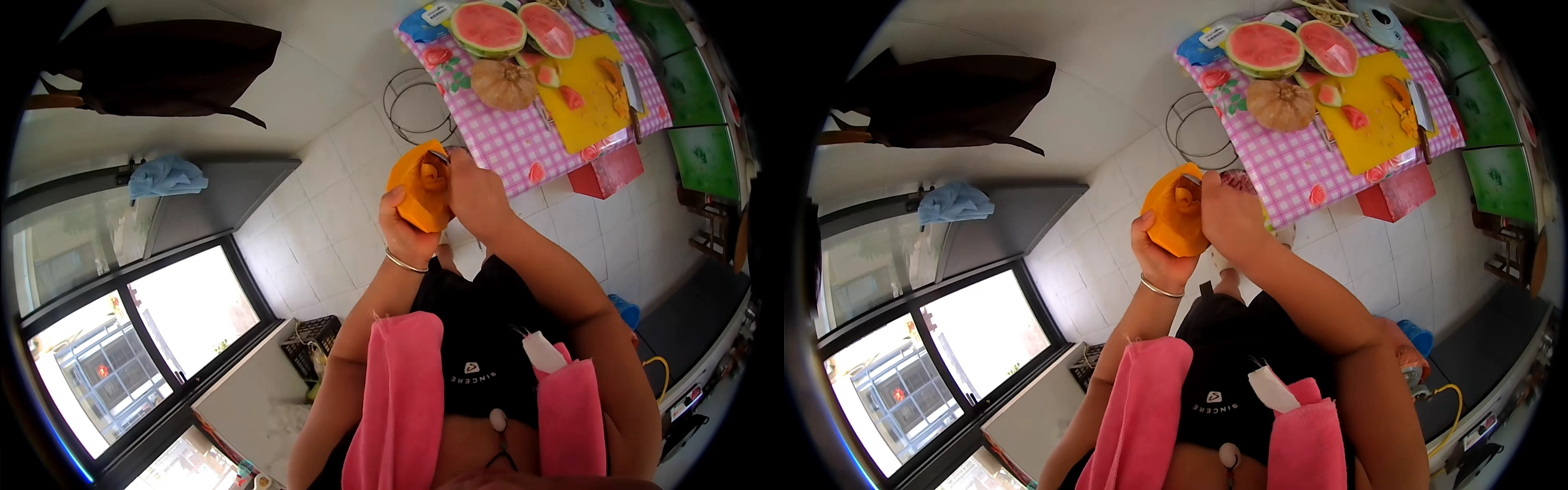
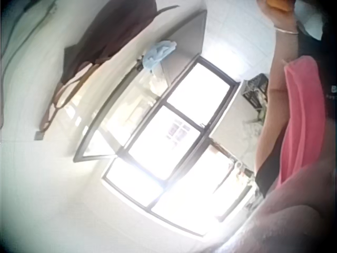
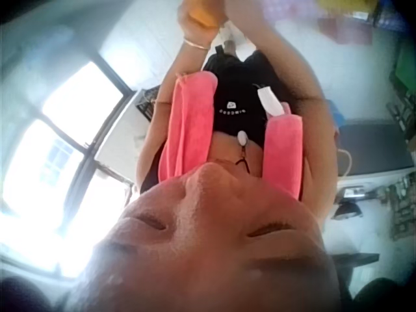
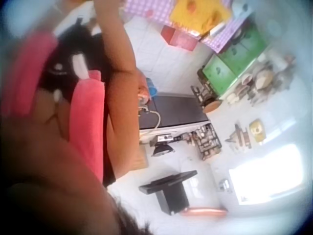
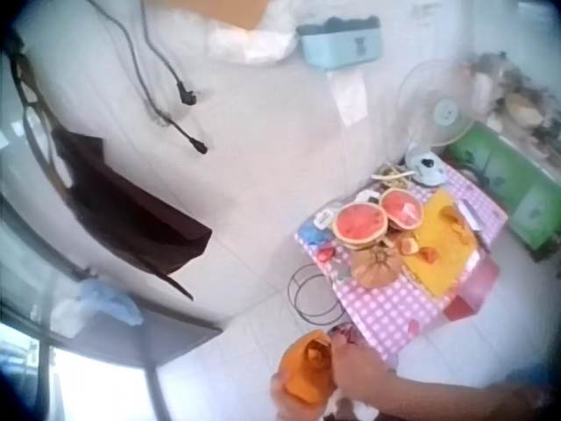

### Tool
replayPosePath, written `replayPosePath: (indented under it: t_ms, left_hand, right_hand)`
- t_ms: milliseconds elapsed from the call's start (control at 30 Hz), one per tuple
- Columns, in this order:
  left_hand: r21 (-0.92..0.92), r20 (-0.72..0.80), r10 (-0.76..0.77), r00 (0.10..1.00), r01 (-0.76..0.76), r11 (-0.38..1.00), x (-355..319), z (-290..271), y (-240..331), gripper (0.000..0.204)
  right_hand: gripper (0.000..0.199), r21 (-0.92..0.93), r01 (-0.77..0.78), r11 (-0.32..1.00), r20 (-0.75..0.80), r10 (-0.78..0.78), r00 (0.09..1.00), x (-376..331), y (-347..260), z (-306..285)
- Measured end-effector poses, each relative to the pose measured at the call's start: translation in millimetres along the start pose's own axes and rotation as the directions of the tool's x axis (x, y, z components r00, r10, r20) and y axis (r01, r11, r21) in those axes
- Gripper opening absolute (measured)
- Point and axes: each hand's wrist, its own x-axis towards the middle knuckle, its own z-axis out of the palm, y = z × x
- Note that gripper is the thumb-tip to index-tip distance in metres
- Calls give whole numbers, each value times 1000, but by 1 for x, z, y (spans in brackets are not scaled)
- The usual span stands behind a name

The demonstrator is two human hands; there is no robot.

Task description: The person cuts a watermelon into slices and then cuts a pumpkin in half on a yellow cutting board. They proceed to slice the pumpkin into smaller pieces and scoop out the seeds from a pumpkin half using a spoon.

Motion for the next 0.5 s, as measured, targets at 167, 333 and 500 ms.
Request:
replayPosePath:
  t_ms: [167, 333, 500]
  left_hand:
    - [69, 13, 63, 998, -63, 996, 4, -5, -6, 59]
    - [142, 1, -12, 1000, 12, 990, 5, -15, 0, 61]
    - [142, -46, -52, 998, 58, 988, 4, -17, 3, 62]
  right_hand:
    - [15, -40, -44, 998, 27, 45, 999, 3, 0, 5]
    - [18, 5, 18, 1000, 99, -18, 995, 4, 7, -3]
    - [18, -11, 122, 993, 269, -114, 956, -3, 5, -7]
